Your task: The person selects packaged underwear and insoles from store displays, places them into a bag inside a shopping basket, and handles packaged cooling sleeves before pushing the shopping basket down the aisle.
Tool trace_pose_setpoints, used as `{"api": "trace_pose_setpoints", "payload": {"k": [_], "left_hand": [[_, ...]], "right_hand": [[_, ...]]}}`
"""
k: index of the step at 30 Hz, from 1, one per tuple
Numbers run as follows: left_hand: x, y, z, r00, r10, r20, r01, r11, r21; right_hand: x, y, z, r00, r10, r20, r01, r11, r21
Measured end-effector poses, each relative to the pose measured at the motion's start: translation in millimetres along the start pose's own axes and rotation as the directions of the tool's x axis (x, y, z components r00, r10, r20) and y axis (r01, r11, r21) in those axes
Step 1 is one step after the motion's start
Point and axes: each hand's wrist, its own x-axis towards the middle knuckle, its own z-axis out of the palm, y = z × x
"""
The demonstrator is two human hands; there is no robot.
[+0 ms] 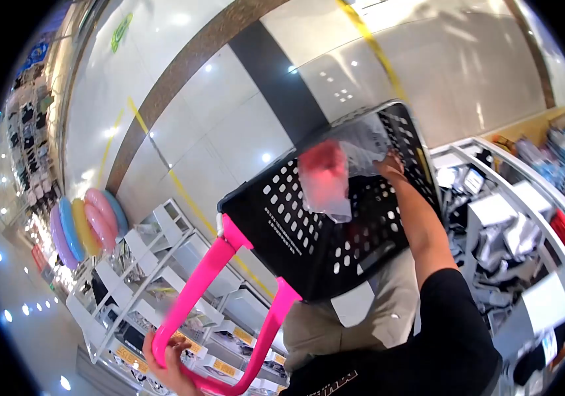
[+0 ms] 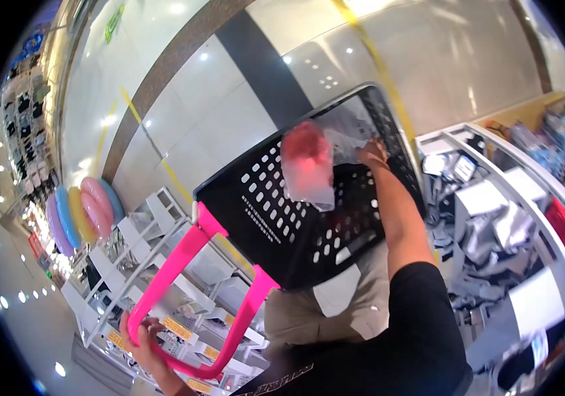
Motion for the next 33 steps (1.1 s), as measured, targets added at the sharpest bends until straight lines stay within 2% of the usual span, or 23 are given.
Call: {"api": "trace_pose_setpoints", "payload": {"k": [1, 2, 3, 4, 5, 6, 8, 9, 10, 11, 12, 13, 15, 16, 18, 20, 21, 22, 23, 25, 28, 30, 33], "left_hand": [[-0.3, -2.5, -0.4, 0.999, 0.014, -0.029, -0.013, 1.0, 0.019], [-1.3, -3.4, -1.3, 0.998, 0.033, -0.056, -0.031, 0.999, 0.037], [-2.3, -2.6, 0.2, 0.996, 0.04, -0.08, -0.036, 0.998, 0.047], [2.5, -0.9, 3.4, 0.999, 0.03, -0.044, -0.027, 0.997, 0.068], [5.9, 3.2, 1.4, 1.0, 0.016, -0.027, -0.013, 0.996, 0.09], [0.3, 6.1, -1.6, 0.999, -0.006, -0.035, 0.009, 0.994, 0.11], [-6.3, 16.7, 16.6, 0.988, -0.009, -0.153, 0.02, 0.998, 0.067], [-7.4, 24.9, 20.5, 0.988, -0.056, -0.143, 0.065, 0.996, 0.06], [-6.5, 20.5, 12.7, 0.992, -0.059, -0.107, 0.065, 0.996, 0.056], [-3.7, 28.2, 20.8, 0.989, -0.058, -0.133, 0.06, 0.998, 0.009], [-0.7, 28.5, 18.6, 0.997, -0.035, -0.075, 0.032, 0.998, -0.046], [-2.8, 24.9, 10.8, 0.994, -0.087, -0.064, 0.087, 0.996, -0.001], [-2.3, 32.4, 11.8, 0.997, -0.074, -0.02, 0.07, 0.985, -0.157], [-1.0, 36.9, 10.0, 0.998, -0.067, 0.012, 0.068, 0.988, -0.135], [-2.1, 31.5, -0.3, 0.995, -0.07, 0.07, 0.079, 0.988, -0.136], [-4.5, 35.8, -6.1, 0.996, -0.031, 0.08, 0.035, 0.998, -0.059], [-6.5, 38.0, -10.1, 0.997, 0.015, 0.079, -0.017, 0.999, 0.027], [-6.5, 29.9, -8.7, 0.997, 0.044, 0.069, -0.04, 0.998, -0.055], [-7.0, 22.4, -7.1, 0.996, 0.075, 0.057, -0.066, 0.989, -0.134], [-11.7, 26.5, -9.7, 0.996, 0.088, 0.036, -0.081, 0.984, -0.156], [-14.6, 21.1, -15.4, 0.994, 0.087, 0.061, -0.072, 0.974, -0.215], [-17.3, 20.9, -19.2, 0.991, 0.12, 0.054, -0.105, 0.969, -0.222], [-14.1, 4.8, -10.6, 0.978, 0.206, -0.03, -0.207, 0.952, -0.227]], "right_hand": [[22.4, -2.8, 18.8, 0.996, 0.059, -0.067, -0.058, 0.998, 0.017], [43.9, 3.5, 25.0, 0.998, -0.003, -0.055, 0.004, 1.0, 0.031], [69.9, 16.7, 45.5, 0.987, -0.029, -0.156, 0.053, 0.987, 0.15], [70.5, 10.6, 47.9, 0.979, 0.036, -0.198, -0.011, 0.992, 0.124], [74.9, 9.1, 46.8, 0.99, 0.032, -0.134, -0.019, 0.995, 0.098], [94.5, 11.5, 69.2, 0.978, 0.092, -0.188, -0.087, 0.995, 0.039], [49.8, -18.8, 41.2, 0.981, 0.184, -0.068, -0.157, 0.944, 0.29], [74.2, 16.6, 90.3, 0.91, -0.125, -0.396, 0.284, 0.883, 0.374], [156.1, 72.5, 162.0, 0.738, -0.337, -0.584, 0.604, 0.717, 0.348], [124.8, 53.8, 151.4, 0.832, -0.182, -0.524, 0.245, 0.968, 0.054], [131.5, 61.7, 149.1, 0.914, -0.278, -0.294, 0.327, 0.936, 0.131], [78.4, 30.2, 100.4, 0.951, -0.274, -0.144, 0.303, 0.92, 0.25], [47.2, 18.6, 72.8, 0.91, -0.371, -0.184, 0.404, 0.893, 0.198], [33.9, 13.1, 62.1, 0.865, -0.385, -0.321, 0.445, 0.884, 0.141], [6.4, 4.8, 38.2, 0.713, -0.4, -0.577, 0.5, 0.866, 0.017], [0.3, 12.8, 2.3, 0.535, -0.645, -0.546, 0.714, 0.69, -0.114], [-54.5, -11.1, -40.7, 0.742, -0.507, -0.438, 0.563, 0.826, -0.002], [-55.2, -6.7, -50.5, 0.667, -0.549, -0.505, 0.581, 0.806, -0.108], [-104.5, -24.3, -91.1, 0.787, -0.46, -0.411, 0.464, 0.88, -0.097], [-139.7, -24.6, -123.4, 0.708, -0.529, -0.468, 0.544, 0.831, -0.116], [-190.4, -26.5, -162.1, 0.69, -0.532, -0.491, 0.556, 0.824, -0.111], [-228.7, -25.9, -186.5, 0.685, -0.577, -0.444, 0.557, 0.808, -0.192], [-234.4, -11.9, -193.3, 0.66, -0.612, -0.436, 0.619, 0.772, -0.146]]}}
